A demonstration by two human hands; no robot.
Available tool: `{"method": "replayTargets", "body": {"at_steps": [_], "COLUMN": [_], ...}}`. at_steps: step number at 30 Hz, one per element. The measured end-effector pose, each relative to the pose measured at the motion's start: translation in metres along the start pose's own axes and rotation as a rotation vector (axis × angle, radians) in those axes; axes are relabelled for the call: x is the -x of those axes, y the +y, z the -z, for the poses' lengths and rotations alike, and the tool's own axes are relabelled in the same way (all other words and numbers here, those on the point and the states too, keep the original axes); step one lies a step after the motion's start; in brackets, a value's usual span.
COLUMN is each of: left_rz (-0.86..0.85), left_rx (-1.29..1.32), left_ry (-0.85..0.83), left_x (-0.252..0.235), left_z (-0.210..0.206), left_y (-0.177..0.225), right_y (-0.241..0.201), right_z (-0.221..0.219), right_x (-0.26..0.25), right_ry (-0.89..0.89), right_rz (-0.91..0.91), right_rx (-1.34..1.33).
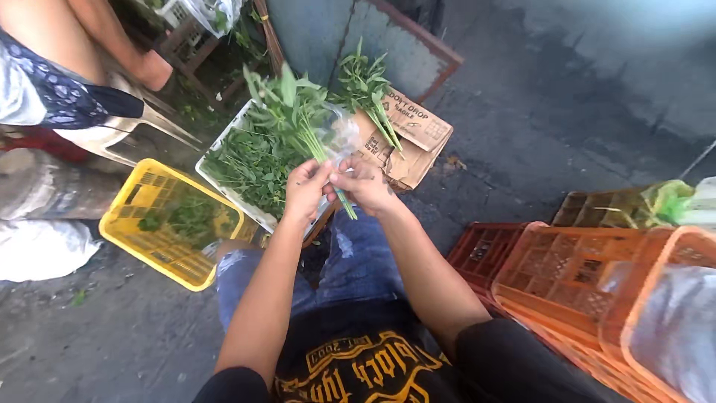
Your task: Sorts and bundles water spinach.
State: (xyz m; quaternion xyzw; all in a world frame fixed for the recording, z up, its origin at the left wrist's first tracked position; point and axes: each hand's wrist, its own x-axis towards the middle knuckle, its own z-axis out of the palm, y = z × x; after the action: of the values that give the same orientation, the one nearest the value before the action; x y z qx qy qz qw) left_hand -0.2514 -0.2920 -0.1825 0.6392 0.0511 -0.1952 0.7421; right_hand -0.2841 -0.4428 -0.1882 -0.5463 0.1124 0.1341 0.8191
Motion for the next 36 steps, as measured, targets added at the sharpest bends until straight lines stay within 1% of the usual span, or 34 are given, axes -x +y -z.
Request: {"method": "replayTargets", "body": {"at_steps": [5,7,10,12,17,19,22,24,25,27,28,29,32,36], "left_rz": [-0.004,0.025,0.082,0.104,0.160,0.181,0.163,0.135,0.121,0.109,0.113,0.120,0.130,0.132], "left_rx": [0.074,0.067,0.096,0.107,0.076,0.119,0.132,0.110,0.110,0.127,0.136,0.145,0.127,0.109], "left_ry": [0.035,0.021,0.020,0.020,-0.022,-0.038,-0.026,-0.007,-0.002,0.017,0.019,0.016,-0.020,-0.054], "left_x": [-0.010,-0.010,-0.013,-0.015,-0.006,-0.005,-0.011,-0.014,-0.015,-0.016,-0.017,-0.016,-0.012,-0.007], "left_z": [0.006,0.005,0.008,0.010,0.007,0.007,0.010,0.014,0.017,0.019,0.020,0.019,0.014,0.017], "left_y": [-0.002,-0.009,-0.025,-0.029,-0.033,-0.037,-0.039,-0.038,-0.037,-0.033,-0.033,-0.034,-0.042,-0.046], "right_y": [0.009,0.012,0.029,0.035,0.048,0.044,0.043,0.048,0.047,0.043,0.044,0.046,0.050,0.044], "right_z": [0.005,0.007,0.012,0.013,0.015,0.012,0.008,0.017,0.022,0.024,0.024,0.022,0.016,0.017], "right_x": [0.011,0.009,0.003,0.000,-0.008,-0.012,-0.011,-0.005,0.000,0.009,0.013,0.016,0.014,0.009], "right_ry": [-0.145,-0.148,-0.099,-0.052,-0.012,0.026,0.068,0.005,-0.062,-0.187,-0.210,-0.204,-0.109,-0.171], "right_rz": [-0.133,-0.141,-0.164,-0.199,-0.244,-0.223,-0.191,-0.239,-0.248,-0.218,-0.200,-0.180,-0.140,-0.195], "right_rx": [-0.013,-0.035,-0.054,-0.081,-0.141,-0.149,-0.138,-0.152,-0.160,-0.171,-0.179,-0.191,-0.248,-0.239]}}
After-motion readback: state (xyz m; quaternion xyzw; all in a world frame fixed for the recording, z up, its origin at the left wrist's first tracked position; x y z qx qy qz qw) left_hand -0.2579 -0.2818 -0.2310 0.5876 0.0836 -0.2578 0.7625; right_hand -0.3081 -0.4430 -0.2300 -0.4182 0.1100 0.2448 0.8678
